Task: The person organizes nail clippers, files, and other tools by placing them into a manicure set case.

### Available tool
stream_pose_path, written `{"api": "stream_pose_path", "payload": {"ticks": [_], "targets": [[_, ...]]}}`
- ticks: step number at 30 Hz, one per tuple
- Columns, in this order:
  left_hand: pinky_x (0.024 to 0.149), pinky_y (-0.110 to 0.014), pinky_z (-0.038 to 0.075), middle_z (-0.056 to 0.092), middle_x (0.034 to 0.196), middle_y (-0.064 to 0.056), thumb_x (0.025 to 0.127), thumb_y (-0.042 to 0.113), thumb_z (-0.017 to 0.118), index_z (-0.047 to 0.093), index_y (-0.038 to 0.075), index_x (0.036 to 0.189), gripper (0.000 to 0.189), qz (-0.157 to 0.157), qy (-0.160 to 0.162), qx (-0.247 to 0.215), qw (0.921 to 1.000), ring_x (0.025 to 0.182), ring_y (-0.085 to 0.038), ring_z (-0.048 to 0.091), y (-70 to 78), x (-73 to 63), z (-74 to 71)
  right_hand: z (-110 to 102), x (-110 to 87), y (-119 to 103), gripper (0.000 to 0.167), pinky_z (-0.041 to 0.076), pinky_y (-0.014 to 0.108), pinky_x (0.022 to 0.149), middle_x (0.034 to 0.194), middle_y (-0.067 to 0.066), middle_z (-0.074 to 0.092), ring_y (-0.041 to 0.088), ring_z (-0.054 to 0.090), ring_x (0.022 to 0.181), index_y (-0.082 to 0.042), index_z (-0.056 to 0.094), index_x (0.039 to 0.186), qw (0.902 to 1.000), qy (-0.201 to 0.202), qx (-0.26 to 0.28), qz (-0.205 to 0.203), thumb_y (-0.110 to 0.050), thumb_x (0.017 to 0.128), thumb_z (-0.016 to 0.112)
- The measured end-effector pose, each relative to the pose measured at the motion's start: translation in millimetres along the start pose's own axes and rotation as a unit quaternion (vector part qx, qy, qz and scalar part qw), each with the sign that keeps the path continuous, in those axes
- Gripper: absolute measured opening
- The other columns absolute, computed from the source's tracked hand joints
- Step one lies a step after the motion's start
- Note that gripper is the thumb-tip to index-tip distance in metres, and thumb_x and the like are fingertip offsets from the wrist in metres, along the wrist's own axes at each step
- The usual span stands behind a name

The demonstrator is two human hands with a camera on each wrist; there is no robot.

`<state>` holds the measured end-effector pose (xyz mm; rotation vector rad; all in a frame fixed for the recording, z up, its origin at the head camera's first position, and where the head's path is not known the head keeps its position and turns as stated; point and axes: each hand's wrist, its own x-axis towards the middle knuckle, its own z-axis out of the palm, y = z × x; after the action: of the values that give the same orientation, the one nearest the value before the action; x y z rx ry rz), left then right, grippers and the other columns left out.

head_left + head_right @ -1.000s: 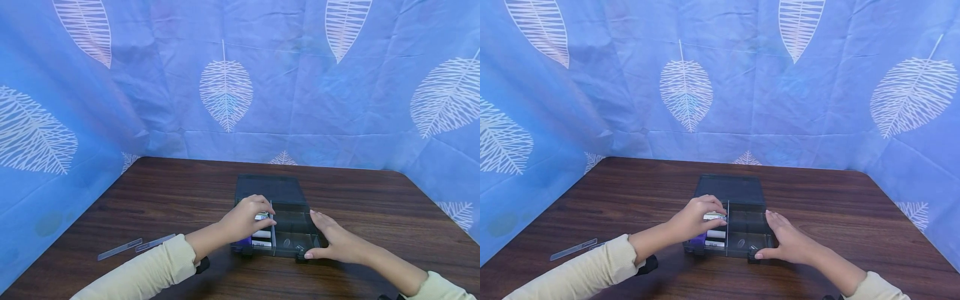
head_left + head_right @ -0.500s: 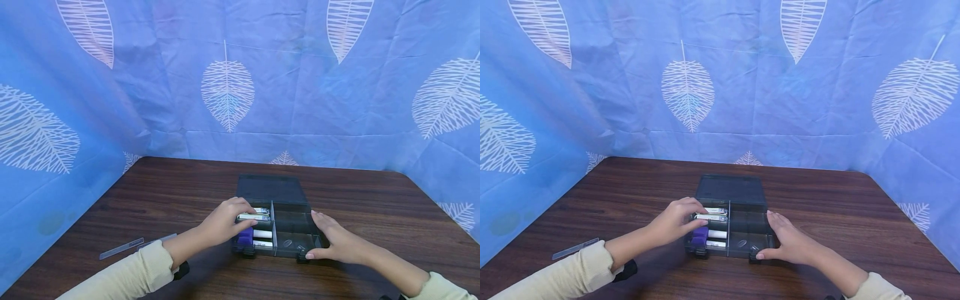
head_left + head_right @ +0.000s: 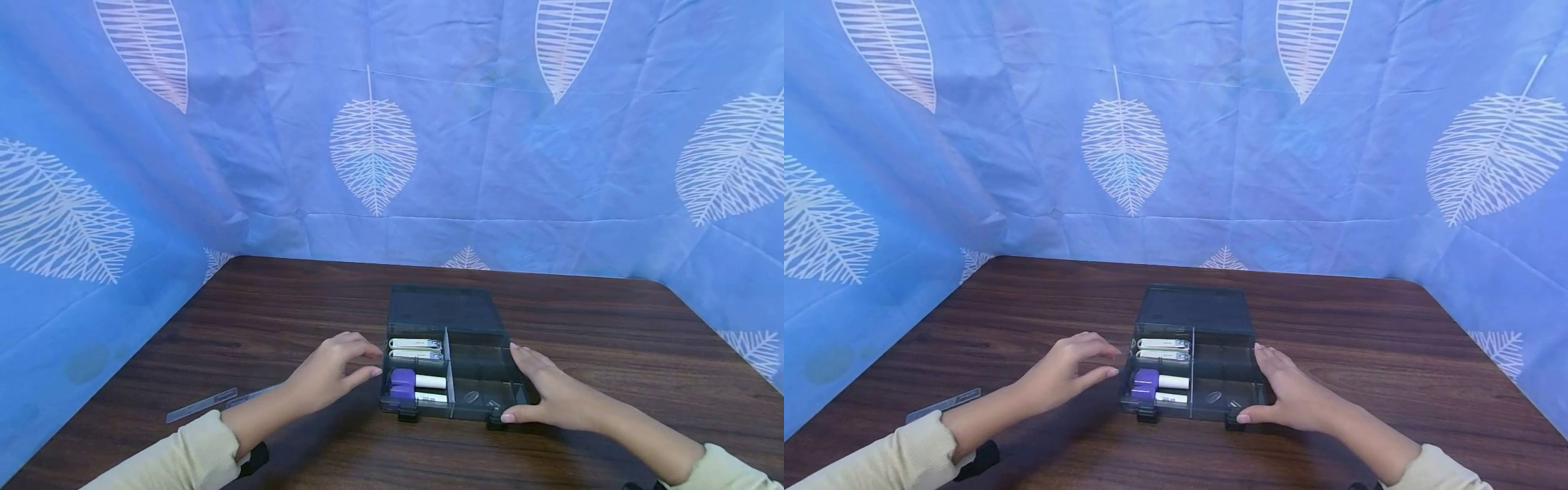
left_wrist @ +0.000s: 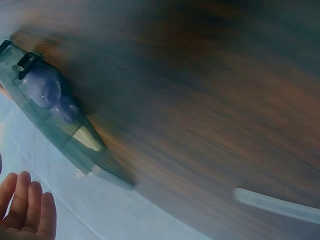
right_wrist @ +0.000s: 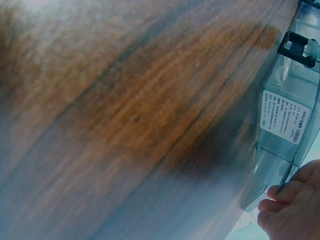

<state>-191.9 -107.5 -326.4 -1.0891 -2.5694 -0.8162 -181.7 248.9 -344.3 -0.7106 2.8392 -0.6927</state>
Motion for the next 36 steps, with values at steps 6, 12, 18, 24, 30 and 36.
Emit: {"api": "stream_pose_path", "payload": {"ticks": [6,12,18,24,30,36], "targets": [[0.075,-0.028,0.052,0.066,0.095,0.0,0.088,0.02,0.063,0.067,0.009,0.104,0.02,-0.001,0.016,0.009,0.9998,0.089,-0.014,0.061,-8.9,-11.7,-7.3,0,1.0,0,0.105,0.026,0.069,0.097,0.148,0.034,0.017,0.054,0.015,0.133,0.012,0.016,0.143,1.0,-0.006,-0.001,0.006,-0.053,0.077,0.068],[0.072,-0.027,0.052,0.066,0.094,0.0,0.087,0.019,0.065,0.067,0.009,0.104,0.02,-0.004,0.033,0.017,0.9993,0.087,-0.014,0.061,-14.9,-23.1,-16.1,0,0.1,0,0.105,0.026,0.069,0.096,0.147,0.034,0.017,0.054,0.015,0.132,0.012,0.016,0.143,0.9999,-0.006,0.001,0.008,-0.052,0.077,0.068],[0.07,-0.027,0.053,0.067,0.094,0.0,0.083,0.015,0.069,0.068,0.009,0.101,0.019,-0.015,0.065,0.042,0.9969,0.086,-0.013,0.062,-23.4,-36.3,-26.2,-1,0.4,1,0.104,0.025,0.068,0.097,0.147,0.034,0.017,0.054,0.015,0.133,0.012,0.016,0.142,0.9999,-0.009,0.004,0.004,-0.051,0.078,0.068],[0.066,-0.026,0.054,0.067,0.091,0.0,0.078,0.011,0.073,0.069,0.008,0.096,0.019,-0.033,0.104,0.086,0.9903,0.083,-0.013,0.063,-31.7,-50.9,-36.6,-3,0.2,1,0.102,0.023,0.069,0.098,0.148,0.034,0.014,0.054,0.013,0.133,0.012,0.015,0.142,0.9998,-0.016,0.015,-0.002,-0.049,0.079,0.067],[0.06,-0.023,0.049,0.067,0.088,0.003,0.077,0.01,0.073,0.069,0.009,0.094,0.017,-0.063,0.125,0.098,0.9852,0.075,-0.007,0.059,-42.7,-72.6,-44.8,-3,-0.4,0,0.103,0.023,0.069,0.098,0.148,0.034,0.014,0.055,0.013,0.133,0.013,0.014,0.142,0.9997,-0.016,0.016,0.0,-0.05,0.079,0.067],[0.06,-0.023,0.051,0.066,0.084,0.004,0.072,0.007,0.076,0.069,0.009,0.088,0.018,-0.087,0.134,0.131,0.9784,0.073,-0.008,0.061,-58.7,-98.0,-47.2,-3,-0.7,0,0.104,0.023,0.069,0.098,0.148,0.034,0.015,0.054,0.013,0.133,0.013,0.015,0.142,0.9998,-0.015,0.011,0.004,-0.051,0.079,0.066]]}}
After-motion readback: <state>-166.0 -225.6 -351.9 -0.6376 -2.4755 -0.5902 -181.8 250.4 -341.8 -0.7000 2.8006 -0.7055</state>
